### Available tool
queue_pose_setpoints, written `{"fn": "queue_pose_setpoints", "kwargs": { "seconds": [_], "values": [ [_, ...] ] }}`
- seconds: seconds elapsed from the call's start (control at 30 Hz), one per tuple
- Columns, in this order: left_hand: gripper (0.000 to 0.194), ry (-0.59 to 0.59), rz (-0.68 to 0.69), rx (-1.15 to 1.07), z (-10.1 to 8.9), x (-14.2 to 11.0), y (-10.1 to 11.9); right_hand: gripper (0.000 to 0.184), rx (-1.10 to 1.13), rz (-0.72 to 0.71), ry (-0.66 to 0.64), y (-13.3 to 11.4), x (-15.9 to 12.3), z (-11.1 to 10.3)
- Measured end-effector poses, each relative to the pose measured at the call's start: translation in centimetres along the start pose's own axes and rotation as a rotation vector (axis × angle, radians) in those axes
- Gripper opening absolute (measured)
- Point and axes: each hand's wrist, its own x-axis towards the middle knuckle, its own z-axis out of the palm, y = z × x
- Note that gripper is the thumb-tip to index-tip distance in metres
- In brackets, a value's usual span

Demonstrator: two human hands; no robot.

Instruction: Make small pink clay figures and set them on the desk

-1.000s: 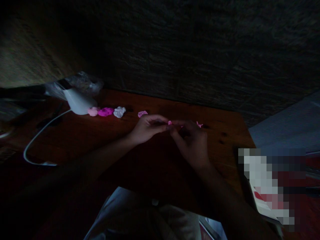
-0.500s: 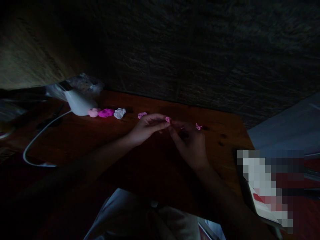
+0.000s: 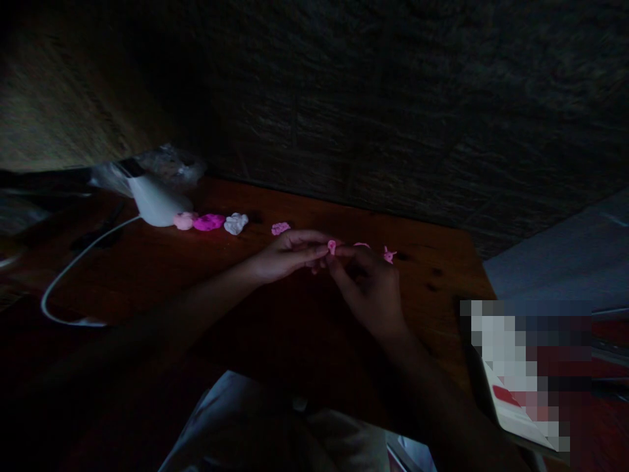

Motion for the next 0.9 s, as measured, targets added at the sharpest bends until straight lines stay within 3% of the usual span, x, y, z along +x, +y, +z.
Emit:
{"fn": "queue_pose_setpoints", "kwargs": {
  "seconds": [0.4,0.67,0.9],
  "values": [
    [0.042,-0.094,-0.035,-0.142,0.3,-0.3,0.3,0.010,0.239,0.024,-0.096,-1.5,0.0,0.0],
    [0.042,-0.126,-0.055,-0.189,0.4,-0.3,0.3,0.024,0.344,0.068,-0.164,-2.4,0.1,0.1],
    [0.040,-0.180,-0.032,-0.186,0.2,-0.3,0.2,0.015,0.413,0.074,-0.166,-2.0,0.1,0.2]
  ]
}}
